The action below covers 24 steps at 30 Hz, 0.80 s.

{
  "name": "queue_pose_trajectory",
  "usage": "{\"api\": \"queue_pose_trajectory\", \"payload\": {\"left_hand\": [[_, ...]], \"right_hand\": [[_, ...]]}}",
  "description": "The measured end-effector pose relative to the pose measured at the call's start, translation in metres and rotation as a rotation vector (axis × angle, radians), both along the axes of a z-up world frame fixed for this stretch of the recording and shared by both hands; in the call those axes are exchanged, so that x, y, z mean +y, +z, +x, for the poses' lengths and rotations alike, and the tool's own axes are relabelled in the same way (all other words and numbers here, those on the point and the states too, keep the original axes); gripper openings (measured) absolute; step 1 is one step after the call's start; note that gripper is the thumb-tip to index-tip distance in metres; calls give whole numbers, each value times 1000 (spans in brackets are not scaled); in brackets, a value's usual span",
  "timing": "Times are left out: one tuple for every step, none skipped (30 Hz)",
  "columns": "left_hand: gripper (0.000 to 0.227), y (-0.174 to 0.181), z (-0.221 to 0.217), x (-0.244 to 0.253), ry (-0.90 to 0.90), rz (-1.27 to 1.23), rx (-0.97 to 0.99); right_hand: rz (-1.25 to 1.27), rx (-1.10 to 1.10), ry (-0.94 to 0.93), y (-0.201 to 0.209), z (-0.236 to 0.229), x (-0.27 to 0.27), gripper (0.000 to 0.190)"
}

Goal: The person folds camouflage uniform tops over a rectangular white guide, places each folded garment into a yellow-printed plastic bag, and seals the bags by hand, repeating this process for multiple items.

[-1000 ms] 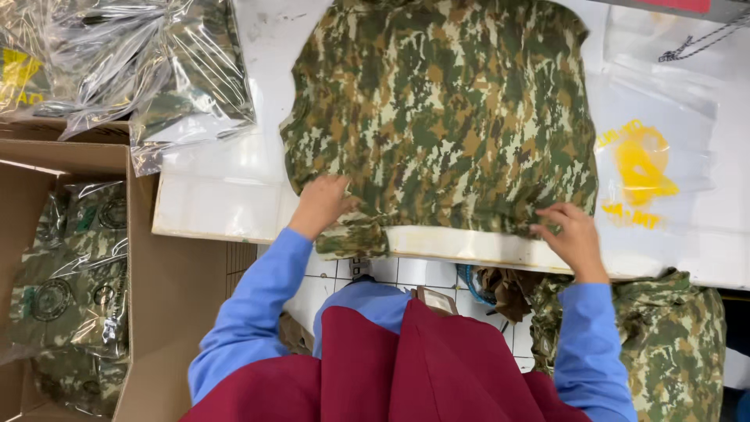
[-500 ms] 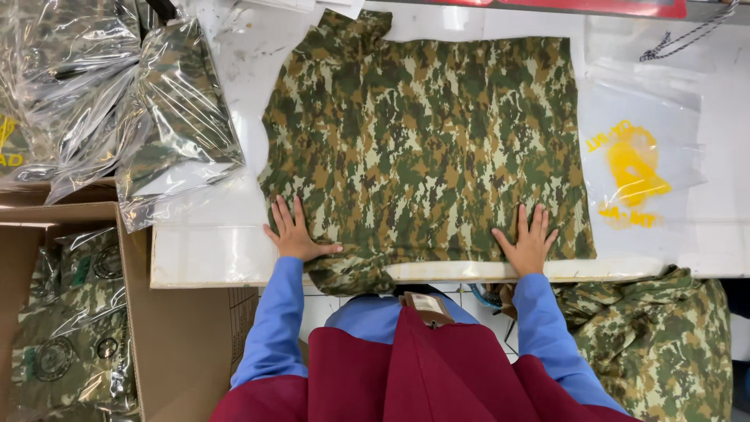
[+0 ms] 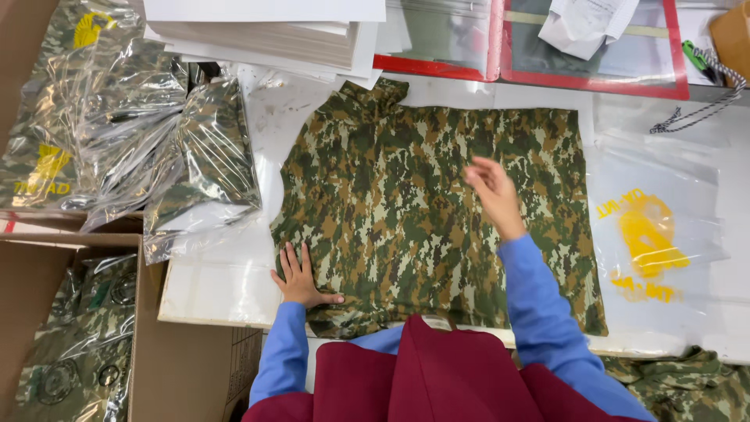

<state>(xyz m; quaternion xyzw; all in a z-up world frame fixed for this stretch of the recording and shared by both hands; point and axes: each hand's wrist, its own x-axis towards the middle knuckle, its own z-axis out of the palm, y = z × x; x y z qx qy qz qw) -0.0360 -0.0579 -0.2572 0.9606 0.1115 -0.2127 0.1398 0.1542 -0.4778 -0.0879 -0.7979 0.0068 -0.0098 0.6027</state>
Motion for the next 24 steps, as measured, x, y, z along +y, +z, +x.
{"api": "queue_pose_trajectory", "payload": {"left_hand": [[182,0,1,1,-5,10,20],[182,4,3,-1,-3,14,20],[182,8,6,-2,7,47,76],[182,11,5,-4,19,79,136],[182,11,9,-3,22,82,140],[182,12,7,-3,23,56,122],[182,12,5,-3,25,31,103],[182,14,4,-4,27,33,107],[181,16,3,-4,34,31,117],[181,18,5,-5,40,28,123],[181,19,7,-4,42,28,122],[180,20,6,-4,40,26,128],[179,20,6,-5,38,25,134],[179,20,6,-5,43,20,140],[179,20,5,-5,41,17,137],[178,20,7,-4,38,16,130],[178,16,5,-4,41,14,132],[179,12,4,-3,37,9,109],[179,9,4,-2,32,5,86],[179,14,7,-2,45,3,85],[179,19,11,-1,36,-6,139],[178,22,10,-1,26,-19,200],[178,19,19,11,37,-22,206],[160,16,23,22,83,-64,82]], "right_hand": [[168,-38,88,24,30,24,45],[172,-38,89,58,53,49,45],[232,10,93,92,76,76,57],[290,62,99,125,97,102,68],[293,66,101,135,124,121,68],[370,81,37,143,147,140,82],[447,95,-28,150,171,160,96],[449,99,-26,142,191,169,96],[489,149,-13,133,210,178,90],[528,194,0,127,231,188,84],[528,195,3,121,241,187,84],[553,106,14,112,250,186,68],[577,18,26,103,258,185,57],[572,25,29,106,248,181,57],[546,43,72,110,239,177,51],[522,57,114,116,230,173,45],[520,60,117,119,220,167,45],[536,115,124,125,212,164,37],[551,170,131,130,203,161,30],[550,173,144,123,206,158,30],[585,210,123,115,209,155,29],[619,254,98,103,209,152,28],[615,264,107,105,210,152,28],[585,210,121,105,208,150,35]]}}
